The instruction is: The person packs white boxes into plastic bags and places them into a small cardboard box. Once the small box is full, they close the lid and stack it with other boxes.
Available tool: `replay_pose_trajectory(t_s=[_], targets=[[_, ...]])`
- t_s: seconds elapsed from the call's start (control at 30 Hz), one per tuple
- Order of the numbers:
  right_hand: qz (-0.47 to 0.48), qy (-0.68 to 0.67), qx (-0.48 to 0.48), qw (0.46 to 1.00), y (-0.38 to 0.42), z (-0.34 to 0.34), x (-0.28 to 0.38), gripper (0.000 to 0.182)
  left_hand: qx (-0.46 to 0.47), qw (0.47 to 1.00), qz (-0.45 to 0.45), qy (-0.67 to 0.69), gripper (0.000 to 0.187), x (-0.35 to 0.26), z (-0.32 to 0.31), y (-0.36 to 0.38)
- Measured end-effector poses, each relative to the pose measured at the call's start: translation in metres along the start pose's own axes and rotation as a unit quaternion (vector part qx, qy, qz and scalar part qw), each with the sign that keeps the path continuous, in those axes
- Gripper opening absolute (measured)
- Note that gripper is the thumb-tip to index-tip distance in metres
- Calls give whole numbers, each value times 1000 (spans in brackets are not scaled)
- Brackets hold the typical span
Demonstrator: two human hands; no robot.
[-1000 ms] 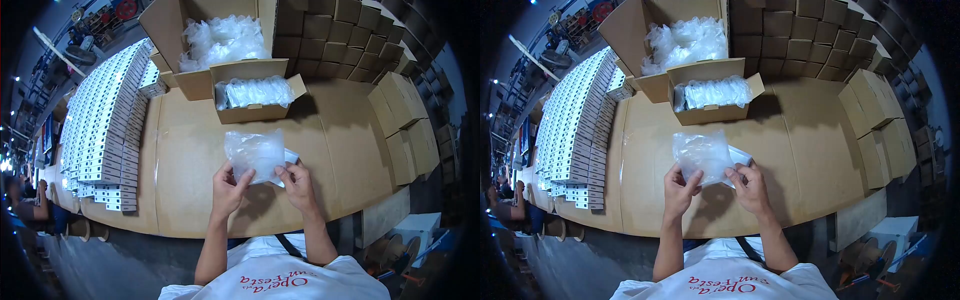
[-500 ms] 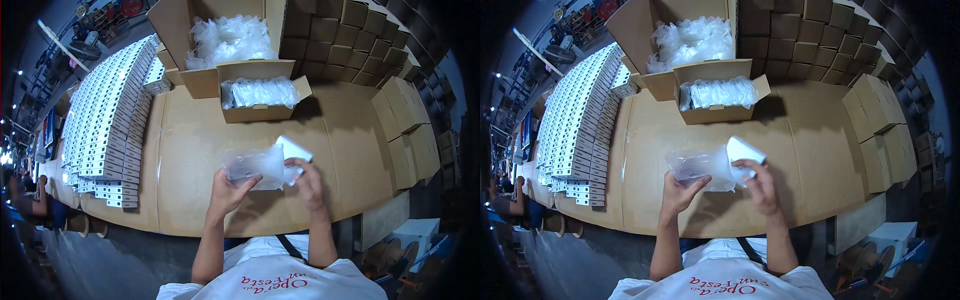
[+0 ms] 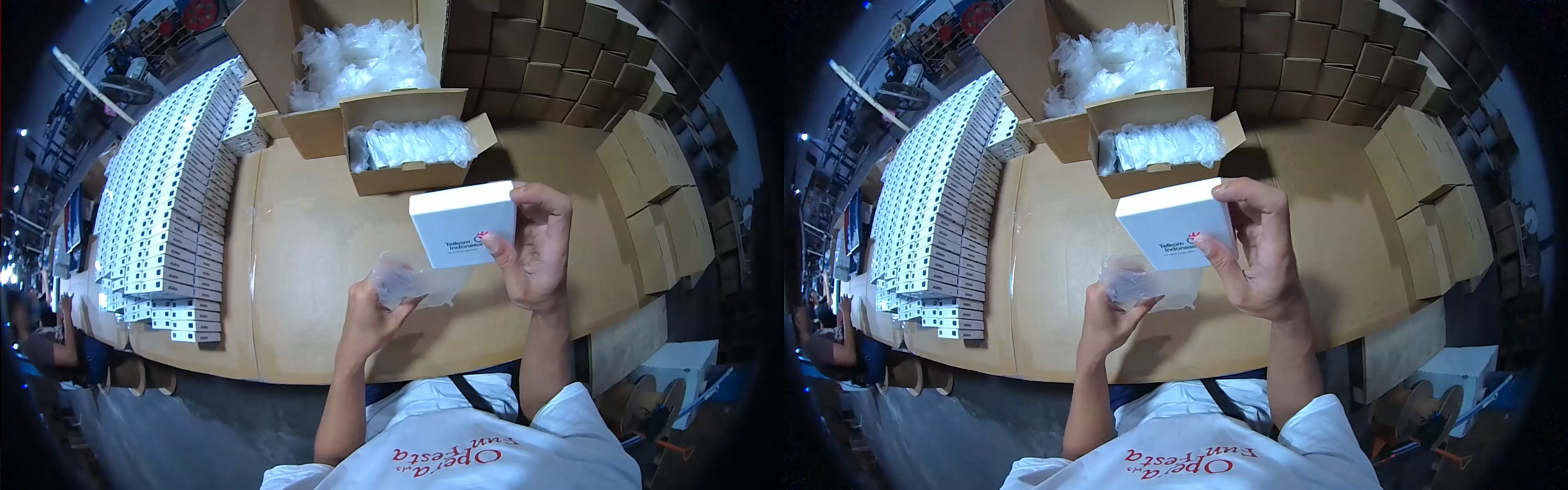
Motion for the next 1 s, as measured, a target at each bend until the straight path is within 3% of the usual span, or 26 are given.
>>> replay_pose_trajectory(t_s=[0.1,0.27,0.4,0.77,1.0], targets=[[32,16,-5,999,1,0,5,54,-11,1000,14,4,32,0,1,1],[5,31,33,999,10,-2,-6,51,6,1000,7,3,31,5,-2,-2],[26,20,-60,998,4,11,0,47,5,1000,11,9,33,0,-1,-3],[-1,-25,-10,1000,9,-1,-15,51,3,1000,6,-6,32,1,-4,-6],[-39,1,23,999,9,-1,-17,41,9,1000,19,-15,36,0,-5,-9]])
Point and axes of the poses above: each hand's wrist, its own y-axis away from the middle knuckle, its own z-axis out of the back of the hand, x = y × z, the point moved 8 cm from there along -y, towards the middle knuckle, and after that the axes turned 7 degrees about z, right-handed, at the moved point
